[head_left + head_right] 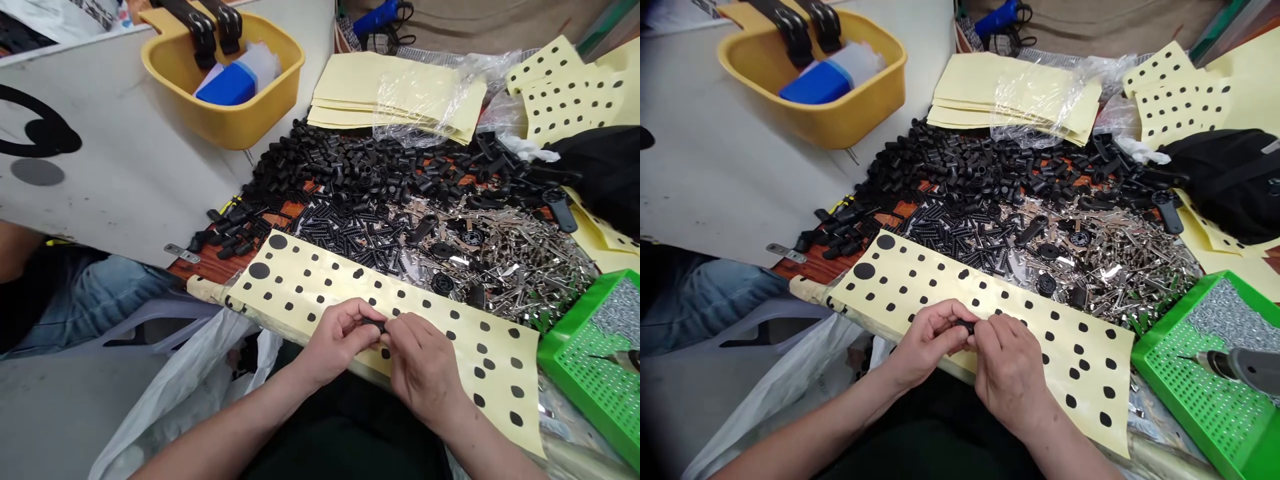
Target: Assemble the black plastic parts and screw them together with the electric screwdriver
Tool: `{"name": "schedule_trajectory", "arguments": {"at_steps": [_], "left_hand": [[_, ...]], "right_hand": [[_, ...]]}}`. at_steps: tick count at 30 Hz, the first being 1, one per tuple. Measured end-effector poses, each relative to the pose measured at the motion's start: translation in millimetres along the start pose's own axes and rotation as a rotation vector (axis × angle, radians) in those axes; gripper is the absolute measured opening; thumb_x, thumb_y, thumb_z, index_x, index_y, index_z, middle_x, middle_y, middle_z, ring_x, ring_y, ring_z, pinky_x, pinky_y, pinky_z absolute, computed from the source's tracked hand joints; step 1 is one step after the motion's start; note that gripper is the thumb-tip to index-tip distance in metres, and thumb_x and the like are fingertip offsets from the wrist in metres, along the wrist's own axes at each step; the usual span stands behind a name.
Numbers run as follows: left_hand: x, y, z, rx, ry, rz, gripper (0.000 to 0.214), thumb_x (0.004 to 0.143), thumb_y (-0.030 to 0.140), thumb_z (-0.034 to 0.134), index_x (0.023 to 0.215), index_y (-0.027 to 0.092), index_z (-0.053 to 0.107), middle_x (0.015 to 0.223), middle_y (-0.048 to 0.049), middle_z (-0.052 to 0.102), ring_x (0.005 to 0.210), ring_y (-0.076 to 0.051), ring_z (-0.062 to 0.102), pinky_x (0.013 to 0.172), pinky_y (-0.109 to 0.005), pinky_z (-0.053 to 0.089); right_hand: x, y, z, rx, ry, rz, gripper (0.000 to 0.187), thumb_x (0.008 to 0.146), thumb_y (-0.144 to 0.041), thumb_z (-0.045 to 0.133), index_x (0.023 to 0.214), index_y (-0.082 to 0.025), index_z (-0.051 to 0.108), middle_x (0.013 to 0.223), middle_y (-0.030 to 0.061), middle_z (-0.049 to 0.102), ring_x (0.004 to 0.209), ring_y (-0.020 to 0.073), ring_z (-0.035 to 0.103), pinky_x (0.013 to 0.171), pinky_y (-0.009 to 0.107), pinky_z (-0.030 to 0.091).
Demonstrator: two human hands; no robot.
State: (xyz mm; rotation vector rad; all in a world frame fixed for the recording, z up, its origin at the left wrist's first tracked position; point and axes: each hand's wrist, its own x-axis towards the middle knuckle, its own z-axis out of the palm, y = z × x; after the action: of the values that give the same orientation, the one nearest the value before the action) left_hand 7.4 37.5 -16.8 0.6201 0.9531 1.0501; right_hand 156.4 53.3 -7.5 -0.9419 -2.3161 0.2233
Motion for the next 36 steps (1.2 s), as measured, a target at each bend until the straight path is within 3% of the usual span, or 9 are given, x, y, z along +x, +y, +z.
{"name": "schedule_trajectory", "arguments": {"at_steps": [6,10,16,25,31,34,36], "left_hand": [[-0.3,-2.0,-3.2,0.04,0.026,0.097,0.012,0.073,0.017,0.068,0.084,0.013,0.065,0.078,-0.0027,0.066,0.069,-0.01,0.057,0.066,-0.021,0.047],[-2.6,-0.2,-3.6,0.073,0.051,0.12,0.01,0.075,0.014,0.063,0.084,0.013,0.065,0.077,-0.0025,0.065,0.07,-0.01,0.058,0.067,-0.021,0.048],[-2.8,0.9,-4.8,0.116,0.05,0.175,0.009,0.075,0.013,0.062,0.084,0.013,0.063,0.078,-0.003,0.066,0.074,-0.013,0.061,0.069,-0.023,0.049],[-2.4,-0.8,-5.5,0.104,0.041,0.173,0.01,0.074,0.015,0.063,0.083,0.012,0.064,0.078,-0.0033,0.066,0.071,-0.013,0.06,0.068,-0.024,0.048],[1.5,-2.7,-5.8,-0.079,-0.009,0.075,0.018,0.074,0.027,0.069,0.083,0.013,0.064,0.063,0.0017,0.058,0.053,-0.007,0.046,0.053,-0.02,0.037],[2.4,-2.0,-6.0,-0.118,-0.015,0.046,0.023,0.072,0.03,0.072,0.084,0.012,0.063,0.061,0.001,0.057,0.052,-0.007,0.045,0.051,-0.02,0.033],[2.2,-0.9,-6.0,-0.142,-0.008,0.032,0.025,0.071,0.032,0.073,0.083,0.012,0.063,0.061,0.0011,0.057,0.053,-0.007,0.047,0.051,-0.02,0.033]], "right_hand": [[1.1,-4.0,6.3,0.094,-0.016,0.187,0.025,0.09,-0.009,0.039,0.069,-0.021,0.038,0.055,-0.0043,0.039,0.047,0.0099,0.039,0.047,0.022,0.03],[1.8,-11.0,6.5,0.088,-0.006,0.17,0.025,0.089,-0.01,0.039,0.068,-0.022,0.036,0.055,-0.0045,0.038,0.046,0.0097,0.039,0.046,0.022,0.029],[6.3,-16.2,5.3,0.207,-0.101,0.382,0.028,0.094,-0.016,0.036,0.066,-0.022,0.034,0.052,-0.0063,0.037,0.042,0.0079,0.041,0.044,0.02,0.031],[7.9,-15.8,1.6,0.279,-0.2,0.531,0.034,0.095,-0.03,0.034,0.062,-0.023,0.033,0.051,-0.0056,0.038,0.043,0.0094,0.039,0.044,0.023,0.029],[8.9,-11.1,-12.2,0.426,-0.31,0.559,0.036,0.097,-0.038,0.032,0.066,-0.022,0.042,0.057,-0.0036,0.048,0.05,0.011,0.046,0.047,0.021,0.037],[5.9,-8.4,-15.4,0.341,-0.218,0.496,0.024,0.097,-0.032,0.036,0.079,-0.022,0.05,0.064,-0.0022,0.056,0.053,0.0118,0.052,0.049,0.021,0.042],[3.3,-6.8,-13.9,0.234,-0.09,0.365,0.009,0.094,-0.023,0.044,0.095,-0.021,0.053,0.074,0.001,0.062,0.062,0.0138,0.059,0.056,0.023,0.047]]}}
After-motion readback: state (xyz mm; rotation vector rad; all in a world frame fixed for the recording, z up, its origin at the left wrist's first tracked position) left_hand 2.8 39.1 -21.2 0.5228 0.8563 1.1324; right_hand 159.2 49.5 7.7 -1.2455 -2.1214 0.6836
